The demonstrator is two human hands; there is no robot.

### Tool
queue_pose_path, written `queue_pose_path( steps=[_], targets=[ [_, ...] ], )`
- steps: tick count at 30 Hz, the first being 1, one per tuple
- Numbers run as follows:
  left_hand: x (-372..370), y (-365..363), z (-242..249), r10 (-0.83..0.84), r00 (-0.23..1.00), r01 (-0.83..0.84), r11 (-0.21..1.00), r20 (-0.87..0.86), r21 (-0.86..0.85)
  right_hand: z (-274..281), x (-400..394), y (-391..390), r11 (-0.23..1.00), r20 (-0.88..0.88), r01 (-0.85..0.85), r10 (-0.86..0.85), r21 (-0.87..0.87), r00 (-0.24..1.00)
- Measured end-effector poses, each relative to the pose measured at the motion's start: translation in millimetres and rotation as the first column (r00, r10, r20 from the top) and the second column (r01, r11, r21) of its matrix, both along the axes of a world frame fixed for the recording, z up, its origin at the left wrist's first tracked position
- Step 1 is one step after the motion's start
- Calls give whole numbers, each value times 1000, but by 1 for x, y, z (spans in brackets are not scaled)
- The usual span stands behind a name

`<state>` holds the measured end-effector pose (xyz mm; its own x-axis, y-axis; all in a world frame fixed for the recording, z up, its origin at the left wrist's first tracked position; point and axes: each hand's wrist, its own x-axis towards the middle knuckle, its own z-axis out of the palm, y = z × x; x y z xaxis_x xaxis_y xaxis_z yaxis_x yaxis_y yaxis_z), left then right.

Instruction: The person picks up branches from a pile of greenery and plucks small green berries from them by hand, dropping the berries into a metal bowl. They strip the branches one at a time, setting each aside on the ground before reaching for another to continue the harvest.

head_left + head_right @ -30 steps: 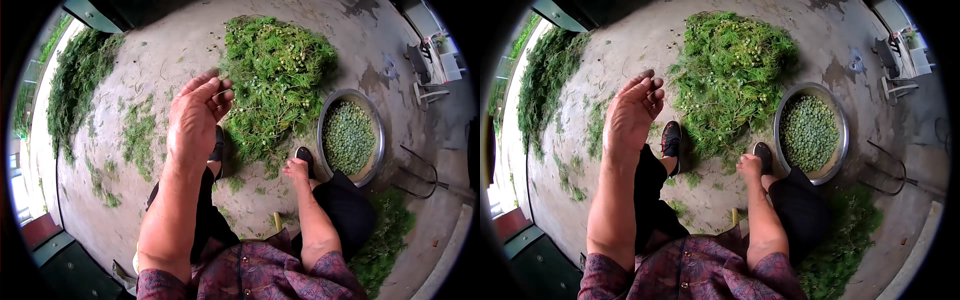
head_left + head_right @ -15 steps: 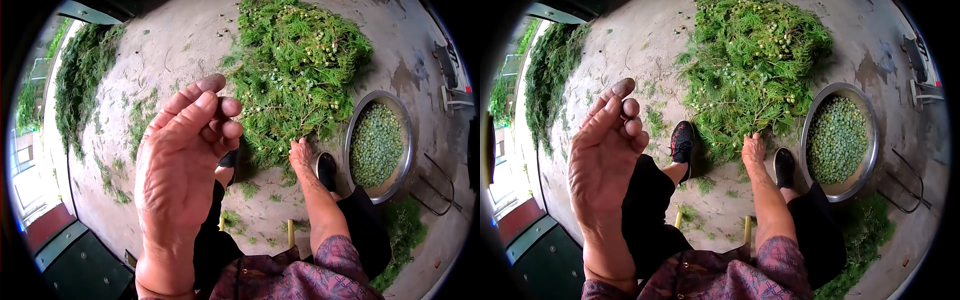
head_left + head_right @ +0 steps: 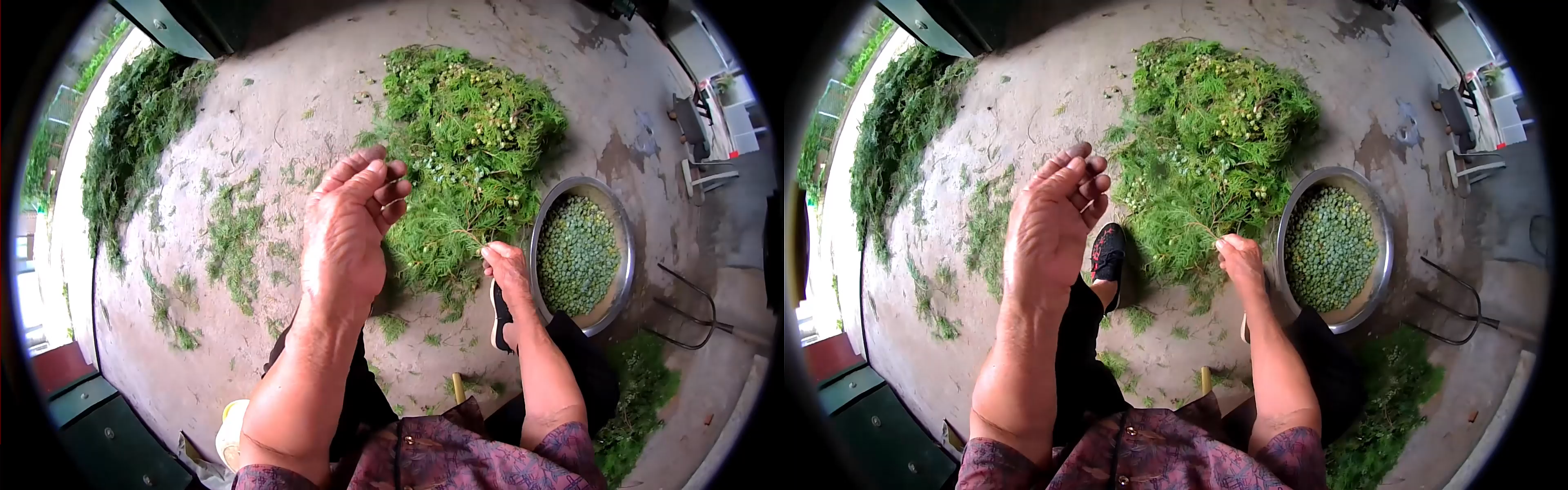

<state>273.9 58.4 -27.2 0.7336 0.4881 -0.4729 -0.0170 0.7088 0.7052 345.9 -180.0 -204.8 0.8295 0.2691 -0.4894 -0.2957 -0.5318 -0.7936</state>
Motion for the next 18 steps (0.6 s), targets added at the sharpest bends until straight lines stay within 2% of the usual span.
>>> queue_pose_path(
  steps=[1, 4, 5, 8, 9, 11, 12, 15, 16, 17, 18],
  targets=[
    [0, -3, -1, 6, 1000, -6, 1000, -7, -16, 15, 1, 2, 991, -46, 75, -71, 109, 996],
    [4, -16, -5, 16, 993, -16, 1000, -115, 4, 67, 4, 9, 959, -48, 165, -158, 231, 986],
    [5, -21, -9, 12, 988, -12, 1000, -154, 4, 75, 5, 7, 932, -38, 148, -143, 331, 989],
    [13, -38, -19, -160, 961, 149, 987, -227, -67, 113, -2, 13, 865, -118, 193, -156, 463, 981],
    [18, -44, -21, -215, 949, 195, 975, -232, -104, 126, -9, 17, 844, -194, 231, -154, 484, 969],
    [26, -49, -19, -247, 956, 232, 966, -158, -111, 144, -26, 26, 828, -264, 255, -135, 499, 955],
    [29, -51, -15, -162, 970, 152, 986, -180, -68, 143, -34, 26, 844, -263, 220, -98, 488, 960],
    [28, -48, -8, -63, 998, 65, 994, 15, -92, 149, -48, 29, 870, -291, 101, 51, 483, 955],
    [30, -48, -8, -22, 998, 28, 994, 58, -104, 145, -46, 27, 870, -246, -13, 154, 493, 957],
    [30, -48, -8, -31, 998, 33, 999, 63, -39, 141, -44, 26, 858, -200, -123, 252, 499, 947],
    [29, -49, -7, -44, 997, 43, 999, 67, 27, 142, -41, 24, 875, -88, -230, 293, 426, 952]
  ],
)
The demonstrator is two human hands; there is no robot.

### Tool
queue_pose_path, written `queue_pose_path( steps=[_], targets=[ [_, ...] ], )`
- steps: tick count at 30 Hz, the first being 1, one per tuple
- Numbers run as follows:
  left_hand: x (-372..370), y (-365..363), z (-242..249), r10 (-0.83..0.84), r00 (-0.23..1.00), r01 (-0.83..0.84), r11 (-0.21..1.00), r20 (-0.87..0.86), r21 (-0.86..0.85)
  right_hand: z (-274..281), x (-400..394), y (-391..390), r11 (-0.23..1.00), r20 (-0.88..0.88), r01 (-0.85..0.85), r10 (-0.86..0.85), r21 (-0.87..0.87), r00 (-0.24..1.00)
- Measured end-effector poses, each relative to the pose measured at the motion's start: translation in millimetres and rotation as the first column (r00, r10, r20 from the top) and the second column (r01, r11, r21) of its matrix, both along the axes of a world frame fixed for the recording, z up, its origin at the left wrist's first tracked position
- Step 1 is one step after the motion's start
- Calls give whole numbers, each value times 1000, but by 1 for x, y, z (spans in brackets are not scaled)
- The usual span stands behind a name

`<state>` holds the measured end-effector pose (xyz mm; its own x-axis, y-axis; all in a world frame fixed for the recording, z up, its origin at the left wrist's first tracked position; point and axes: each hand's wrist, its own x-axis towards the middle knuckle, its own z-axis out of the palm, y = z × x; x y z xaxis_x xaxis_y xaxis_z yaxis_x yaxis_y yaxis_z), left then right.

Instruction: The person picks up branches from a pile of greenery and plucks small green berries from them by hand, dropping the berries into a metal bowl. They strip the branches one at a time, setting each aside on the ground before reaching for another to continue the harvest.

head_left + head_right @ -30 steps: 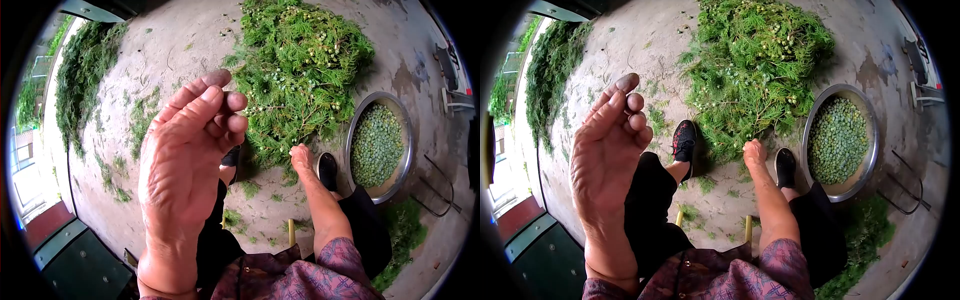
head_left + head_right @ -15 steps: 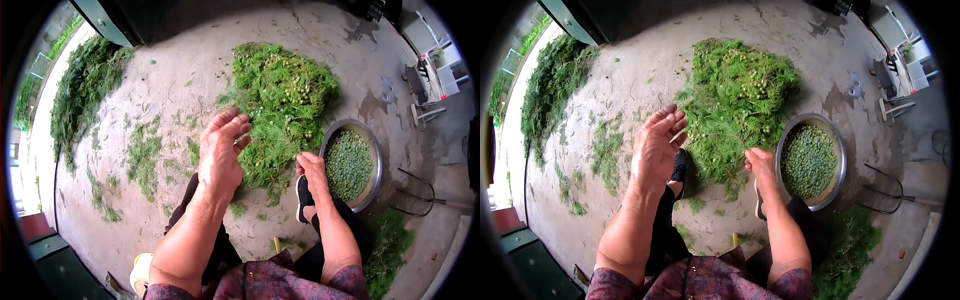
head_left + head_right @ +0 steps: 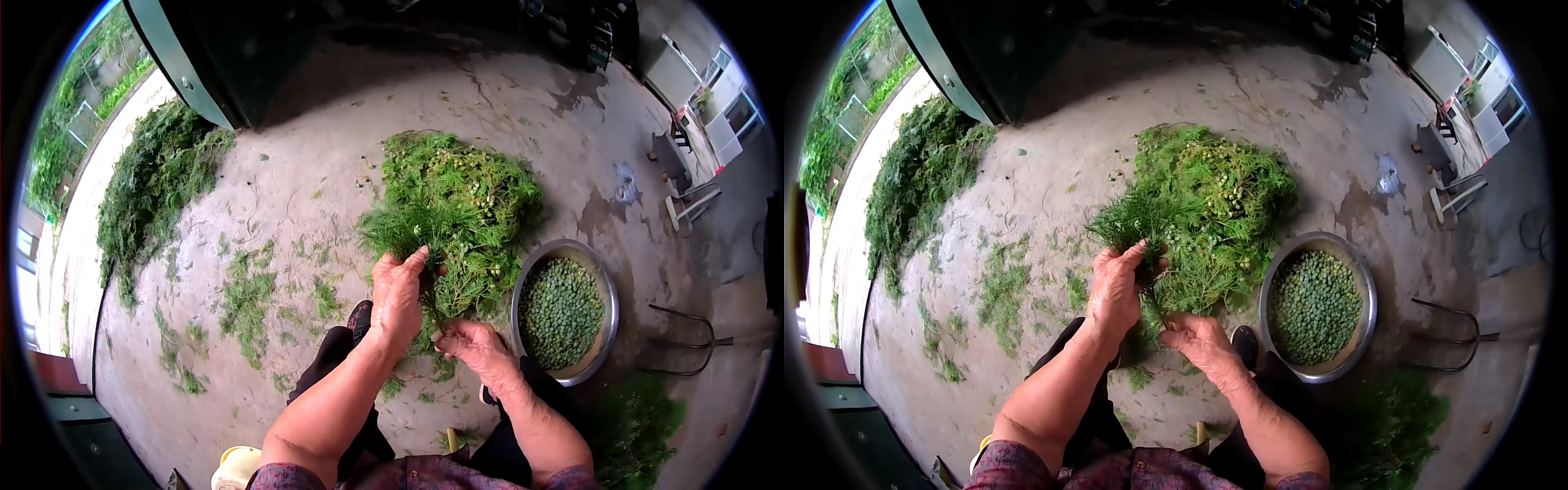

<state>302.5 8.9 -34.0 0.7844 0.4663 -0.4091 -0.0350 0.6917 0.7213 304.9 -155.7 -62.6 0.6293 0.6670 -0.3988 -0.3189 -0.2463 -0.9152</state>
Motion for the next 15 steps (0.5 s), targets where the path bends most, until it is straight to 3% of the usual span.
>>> queue_pose_path(
  steps=[3, 6, 9, 10, 11, 13, 15],
  targets=[
    [0, -1, 2, -29, 997, 15, 984, 73, 179, 43, 18, -1, 960, 398, -81, 187, -268, 898],
    [4, 1, -6, -56, 986, 10, 961, 159, 275, 50, 23, -7, 997, 488, 79, -60, -19, 871],
    [6, -9, -3, -57, 998, 51, 977, 22, 205, 56, 35, -15, 1000, 574, 13, -1, -18, 819],
    [3, -10, -5, -156, 986, 103, 846, 57, 523, 56, 35, -15, 996, 610, 63, -88, 62, 787],
    [1, -10, -6, -203, 975, 63, 628, 85, 776, 55, 34, -12, 983, 639, 108, -177, 145, 748],
    [3, -18, -2, -266, 964, 243, 910, 25, 336, 54, 32, -6, 957, 642, 153, -281, 248, 714],
    [6, -24, -4, -271, 962, 266, 877, -44, 401, 52, 31, -1, 915, 533, 259, -393, 311, 749]
  ],
)
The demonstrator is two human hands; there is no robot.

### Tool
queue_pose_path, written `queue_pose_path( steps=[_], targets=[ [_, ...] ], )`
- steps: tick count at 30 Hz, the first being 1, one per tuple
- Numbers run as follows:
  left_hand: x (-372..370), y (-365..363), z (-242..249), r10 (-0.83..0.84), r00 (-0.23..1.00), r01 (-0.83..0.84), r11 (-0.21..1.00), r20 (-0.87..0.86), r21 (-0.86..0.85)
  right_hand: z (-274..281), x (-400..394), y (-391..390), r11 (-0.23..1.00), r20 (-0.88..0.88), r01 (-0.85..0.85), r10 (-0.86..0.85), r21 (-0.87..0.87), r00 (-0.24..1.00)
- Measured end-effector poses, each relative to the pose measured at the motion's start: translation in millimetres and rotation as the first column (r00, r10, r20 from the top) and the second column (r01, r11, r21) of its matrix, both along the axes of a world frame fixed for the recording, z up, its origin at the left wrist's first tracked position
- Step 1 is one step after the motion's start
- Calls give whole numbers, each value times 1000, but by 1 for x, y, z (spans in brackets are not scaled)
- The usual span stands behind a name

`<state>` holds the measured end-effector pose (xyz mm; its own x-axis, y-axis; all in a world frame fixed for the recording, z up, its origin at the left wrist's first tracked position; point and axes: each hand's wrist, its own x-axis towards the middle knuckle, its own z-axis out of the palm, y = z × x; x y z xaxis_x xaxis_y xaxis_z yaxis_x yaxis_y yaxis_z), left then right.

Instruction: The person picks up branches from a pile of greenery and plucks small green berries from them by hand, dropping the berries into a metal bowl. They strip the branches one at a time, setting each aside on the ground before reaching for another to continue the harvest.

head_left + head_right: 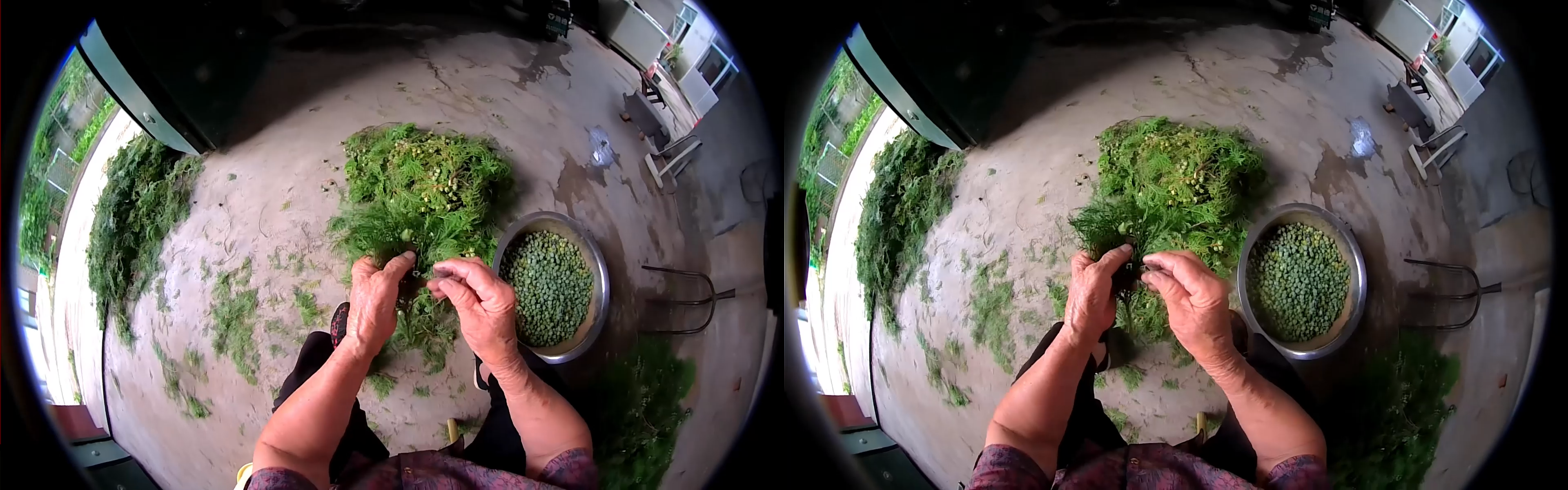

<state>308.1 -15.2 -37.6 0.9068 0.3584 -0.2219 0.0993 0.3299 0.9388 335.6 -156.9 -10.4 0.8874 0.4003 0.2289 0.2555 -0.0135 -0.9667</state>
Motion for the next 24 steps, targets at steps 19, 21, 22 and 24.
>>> queue_pose_path(
  steps=[19, 21, 22, 24],
  targets=[
    [-7, -23, 19, -316, 945, 327, 893, -86, 308, -4, 16, -28, 986, -559, 62, 36, 155, 829],
    [-6, -25, 19, -282, 947, 309, 930, -152, 200, -9, 22, -38, 934, -695, 123, 156, 334, 702],
    [-4, -28, 21, -257, 958, 269, 959, -125, 86, -11, 25, -43, 897, -731, 201, 172, 393, 660],
    [1, -31, 24, -193, 978, 180, 972, -78, -149, -7, 32, -52, 852, -668, 238, 162, 467, 726]
  ],
)
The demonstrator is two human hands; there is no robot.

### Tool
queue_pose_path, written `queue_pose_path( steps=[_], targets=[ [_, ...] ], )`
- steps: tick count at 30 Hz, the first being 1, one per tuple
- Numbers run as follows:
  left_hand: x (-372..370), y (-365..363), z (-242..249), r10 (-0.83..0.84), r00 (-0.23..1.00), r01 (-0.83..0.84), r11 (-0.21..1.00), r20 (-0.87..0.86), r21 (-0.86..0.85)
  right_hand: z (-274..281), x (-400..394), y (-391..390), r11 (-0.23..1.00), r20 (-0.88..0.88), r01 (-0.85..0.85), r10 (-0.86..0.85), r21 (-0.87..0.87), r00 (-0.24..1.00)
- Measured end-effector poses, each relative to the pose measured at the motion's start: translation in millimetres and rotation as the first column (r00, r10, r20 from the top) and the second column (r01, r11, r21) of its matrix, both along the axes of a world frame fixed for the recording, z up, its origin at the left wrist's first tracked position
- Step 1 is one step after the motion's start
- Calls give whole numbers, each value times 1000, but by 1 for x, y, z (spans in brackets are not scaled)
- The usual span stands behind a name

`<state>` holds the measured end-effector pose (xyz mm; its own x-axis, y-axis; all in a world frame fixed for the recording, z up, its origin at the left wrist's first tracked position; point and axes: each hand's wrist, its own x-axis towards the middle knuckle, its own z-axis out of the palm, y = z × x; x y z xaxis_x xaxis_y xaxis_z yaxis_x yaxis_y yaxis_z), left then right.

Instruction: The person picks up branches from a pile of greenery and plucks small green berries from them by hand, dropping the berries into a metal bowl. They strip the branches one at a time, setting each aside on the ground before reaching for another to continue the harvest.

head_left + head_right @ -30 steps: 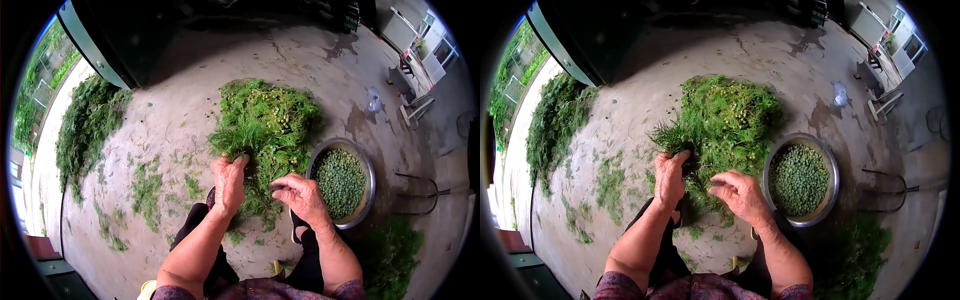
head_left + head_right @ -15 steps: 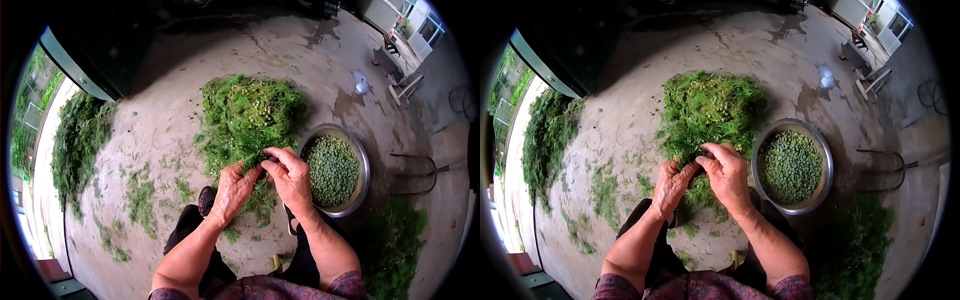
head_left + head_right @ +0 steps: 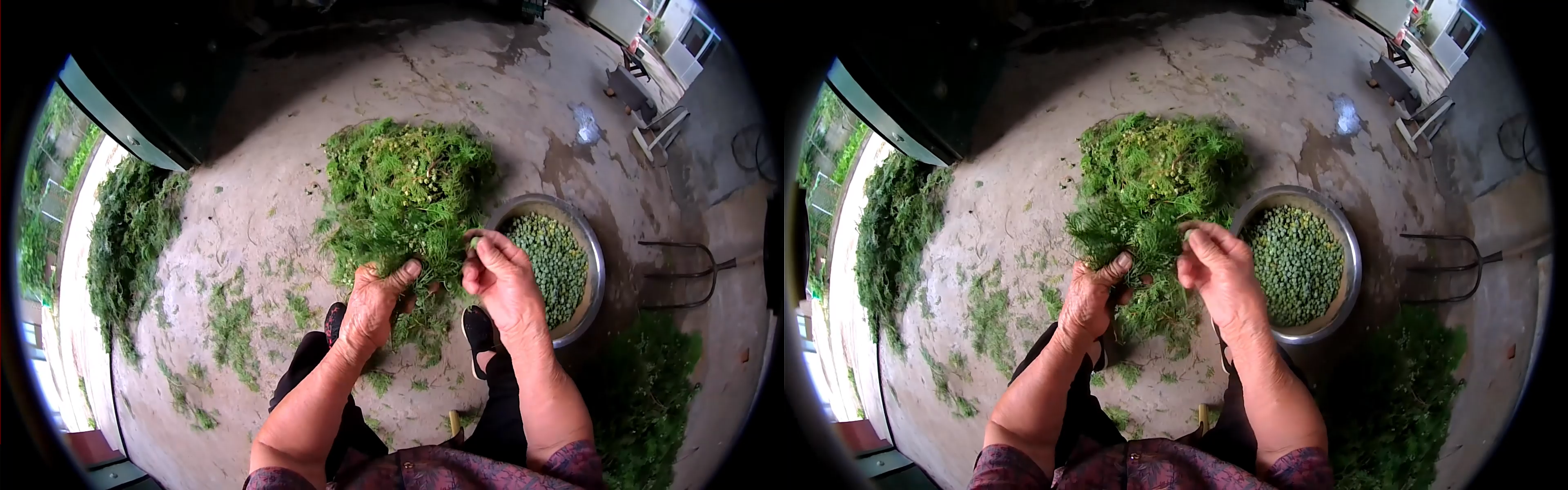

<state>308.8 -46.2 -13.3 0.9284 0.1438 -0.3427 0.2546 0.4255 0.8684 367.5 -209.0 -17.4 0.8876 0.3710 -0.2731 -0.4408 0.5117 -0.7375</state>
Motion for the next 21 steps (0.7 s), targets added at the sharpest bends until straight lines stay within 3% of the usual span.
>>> queue_pose_path(
  steps=[2, 4, 6, 8, 10, 12, 15, 18, 21],
  targets=[
    [2, 5, -7, -5, 1000, 5, 995, -4, -99, -3, 15, -20, 986, 63, 74, -84, 149, 995],
    [3, 14, -14, -9, 999, 21, 965, 48, -261, -15, 36, -50, 816, -42, 317, -340, 483, 940],
    [3, 11, -10, 57, 997, -34, 925, 50, -377, -12, 48, -72, 646, -379, 582, -442, 495, 813],
    [4, 10, -12, 106, 993, -63, 856, 56, -513, -25, 48, -71, 726, -330, 593, -497, 349, 803],
    [6, 9, -15, 118, 993, -85, 826, 23, -557, -16, 30, -44, 926, -110, 344, -330, 155, 938],
    [5, 11, -21, 87, 995, -38, 810, 56, -585, -7, 12, -20, 997, 11, 68, -68, -39, 998],
    [5, 12, -24, 109, 993, -61, 772, 37, -633, -10, -14, 4, 863, 122, -196, 282, -466, 952],
    [7, 15, -26, 124, 992, -69, 728, 32, -682, -3, -27, 16, 571, 297, -187, 647, -800, 702],
    [7, 19, -26, 106, 994, -70, 662, 1, -746, -2, -41, 26, 610, 300, -200, 616, -767, 728]
  ],
)
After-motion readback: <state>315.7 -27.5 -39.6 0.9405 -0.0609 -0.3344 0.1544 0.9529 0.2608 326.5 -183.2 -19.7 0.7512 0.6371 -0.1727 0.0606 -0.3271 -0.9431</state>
